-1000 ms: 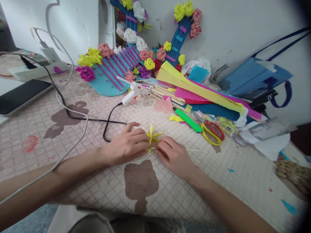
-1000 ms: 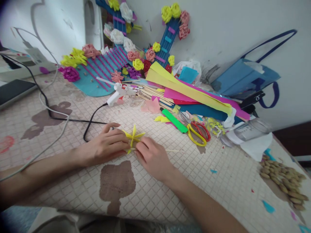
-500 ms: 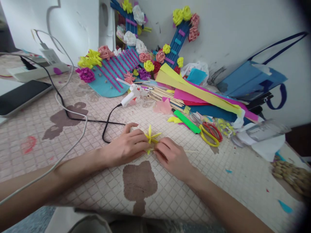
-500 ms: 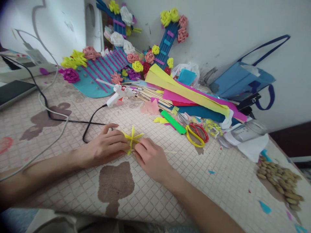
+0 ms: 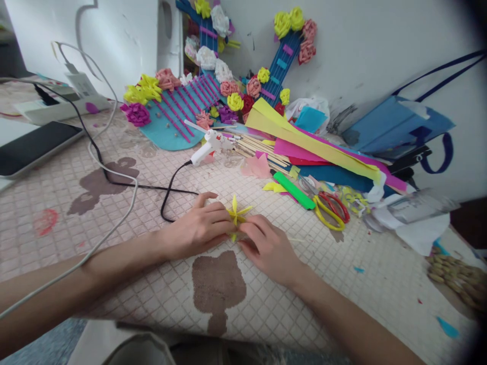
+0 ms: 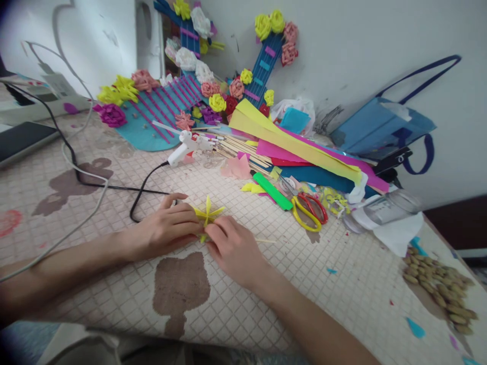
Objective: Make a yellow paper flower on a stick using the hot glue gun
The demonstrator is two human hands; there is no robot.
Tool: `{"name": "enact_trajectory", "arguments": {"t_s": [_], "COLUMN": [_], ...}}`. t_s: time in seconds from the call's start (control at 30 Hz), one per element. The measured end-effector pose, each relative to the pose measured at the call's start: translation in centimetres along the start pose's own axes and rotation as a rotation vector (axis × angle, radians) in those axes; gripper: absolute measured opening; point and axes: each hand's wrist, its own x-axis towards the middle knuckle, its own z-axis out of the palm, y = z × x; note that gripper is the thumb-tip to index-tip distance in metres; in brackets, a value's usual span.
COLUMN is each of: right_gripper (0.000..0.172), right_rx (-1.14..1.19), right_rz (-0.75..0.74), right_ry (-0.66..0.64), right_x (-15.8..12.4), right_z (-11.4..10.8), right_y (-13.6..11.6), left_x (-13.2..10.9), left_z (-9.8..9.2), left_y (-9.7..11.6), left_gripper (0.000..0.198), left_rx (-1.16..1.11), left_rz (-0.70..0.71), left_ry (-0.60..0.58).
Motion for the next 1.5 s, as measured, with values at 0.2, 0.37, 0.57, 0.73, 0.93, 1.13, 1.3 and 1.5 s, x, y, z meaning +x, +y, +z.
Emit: {"name": "enact_trajectory", "arguments": {"t_s": [0.2, 0.37, 0.57, 0.73, 0.93, 1.13, 1.3, 1.5], "right_gripper": [0.014, 0.012, 0.011, 0.015, 0.018, 0.018, 0.019, 0.018], "right_rx": [0.004, -0.025, -0.075, -0.092, -0.111, -0.138, -0.13, -0.094], "right_rz": [-0.008, -0.028, -0.038, -0.041, -0.044, -0.062, -0.068, -0.045], "right_ry": [0.035, 0.034, 0.009, 0.008, 0.008, -0.004, -0.002, 0.003], "right_x": [0.12, 0.24, 0.26, 0.35, 0.35, 0.36, 0.31, 0.27], "right_z": [0.25, 0.28, 0.34, 0.45, 0.71, 0.86, 0.8, 0.89], "right_y": [-0.14, -0.13, -0.21, -0.31, -0.32, -0.24, -0.1, 0.12], "left_x": [0.01, 0.0, -0.05, 0.02, 0.02, -0.04, 0.0, -0.02], "left_z": [0.05, 0.1, 0.28, 0.24, 0.32, 0.41, 0.15, 0.34], "left_y": [-0.04, -0.16, -0.3, -0.27, -0.3, -0.4, -0.23, 0.35], "left_gripper": [0.011, 0.011, 0.011, 0.009, 0.009, 0.009, 0.007, 0.004], "left_rx": [-0.033, -0.037, -0.038, -0.041, -0.079, -0.086, -0.086, -0.012], "left_rz": [-0.002, -0.014, -0.036, -0.048, -0.059, -0.065, -0.069, -0.061], "left_ry": [0.0, -0.028, -0.036, -0.023, -0.004, 0.005, 0.007, 0.025]}}
